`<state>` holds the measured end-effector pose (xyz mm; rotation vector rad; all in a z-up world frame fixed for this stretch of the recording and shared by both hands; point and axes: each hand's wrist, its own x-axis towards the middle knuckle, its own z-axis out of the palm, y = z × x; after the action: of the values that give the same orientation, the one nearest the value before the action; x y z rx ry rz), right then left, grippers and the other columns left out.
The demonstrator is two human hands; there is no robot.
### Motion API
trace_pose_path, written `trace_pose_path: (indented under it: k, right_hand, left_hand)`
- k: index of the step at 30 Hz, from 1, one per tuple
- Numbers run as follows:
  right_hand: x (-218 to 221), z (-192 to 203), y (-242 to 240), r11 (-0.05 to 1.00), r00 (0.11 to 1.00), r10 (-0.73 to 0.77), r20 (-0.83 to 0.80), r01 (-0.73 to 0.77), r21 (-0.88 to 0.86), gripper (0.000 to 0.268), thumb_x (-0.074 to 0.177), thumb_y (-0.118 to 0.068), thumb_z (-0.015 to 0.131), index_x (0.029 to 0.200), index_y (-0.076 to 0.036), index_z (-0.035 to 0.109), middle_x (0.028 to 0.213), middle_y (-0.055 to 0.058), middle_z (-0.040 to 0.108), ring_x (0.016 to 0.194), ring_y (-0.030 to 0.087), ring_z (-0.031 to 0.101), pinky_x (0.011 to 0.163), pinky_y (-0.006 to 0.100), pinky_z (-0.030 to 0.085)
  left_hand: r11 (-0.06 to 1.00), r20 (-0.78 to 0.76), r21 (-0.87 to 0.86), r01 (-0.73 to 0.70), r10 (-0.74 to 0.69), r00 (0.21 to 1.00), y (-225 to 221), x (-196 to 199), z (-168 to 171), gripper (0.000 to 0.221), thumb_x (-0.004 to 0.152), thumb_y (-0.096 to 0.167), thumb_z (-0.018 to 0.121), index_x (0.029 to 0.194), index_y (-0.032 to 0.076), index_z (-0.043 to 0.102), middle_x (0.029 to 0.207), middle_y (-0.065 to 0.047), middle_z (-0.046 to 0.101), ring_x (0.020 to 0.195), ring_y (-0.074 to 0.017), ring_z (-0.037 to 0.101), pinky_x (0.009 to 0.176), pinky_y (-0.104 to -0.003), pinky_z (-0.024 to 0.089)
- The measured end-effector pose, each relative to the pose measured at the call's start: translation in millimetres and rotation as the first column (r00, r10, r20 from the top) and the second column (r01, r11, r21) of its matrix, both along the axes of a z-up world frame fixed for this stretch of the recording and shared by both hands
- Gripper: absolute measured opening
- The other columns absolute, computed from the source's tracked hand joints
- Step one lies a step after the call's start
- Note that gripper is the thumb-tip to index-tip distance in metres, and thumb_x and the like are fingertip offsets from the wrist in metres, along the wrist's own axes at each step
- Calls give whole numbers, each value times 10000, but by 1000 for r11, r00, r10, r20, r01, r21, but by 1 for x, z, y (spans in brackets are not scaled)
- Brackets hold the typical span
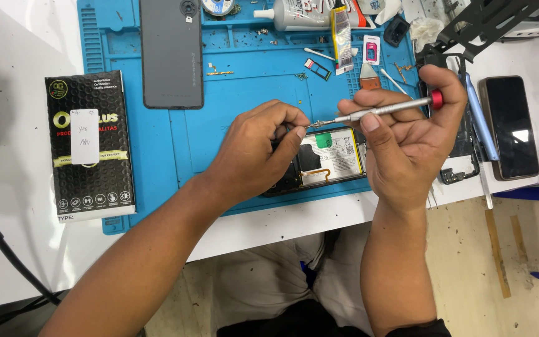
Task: Repairing a mobile phone by unscrewing internal components and assembling parts
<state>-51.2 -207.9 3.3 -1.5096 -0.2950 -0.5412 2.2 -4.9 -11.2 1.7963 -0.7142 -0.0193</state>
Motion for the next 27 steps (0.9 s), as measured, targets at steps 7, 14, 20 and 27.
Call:
trace_pose_path:
  k: [7,14,20,27]
  right_hand:
    - [-6,7,5,999,999,-18,-29,16,-50,550,1071,87,603,1472,-122,290,1172,350,640,1023,448,727,1077,526,621]
    - [-11,14,13,972,998,-66,18,68,-226,511,1089,67,613,1435,-90,272,1129,355,652,982,443,752,918,430,630]
    - [-9,16,14,963,996,-25,82,46,-264,502,1112,74,577,1456,-102,257,1128,384,609,987,455,701,1334,604,493]
    - [-8,8,6,971,996,17,88,4,-239,550,1128,138,565,1507,-127,268,1160,433,565,998,500,653,1344,719,516]
  left_hand:
    - [999,-3,34,-11,11,1000,0,0,0,86,978,100,572,948,98,653,823,-11,630,676,-156,536,627,-341,447]
    - [997,11,72,-1,0,1000,1,1,-3,101,979,121,568,972,103,668,831,-13,649,652,-156,561,602,-350,453]
    - [999,51,45,28,-30,998,2,0,-3,66,963,95,566,989,105,626,888,-17,639,661,-167,540,610,-359,442]
    - [999,19,28,43,-44,999,3,0,-3,117,915,98,558,1013,129,615,944,-8,672,734,-188,593,627,-376,461]
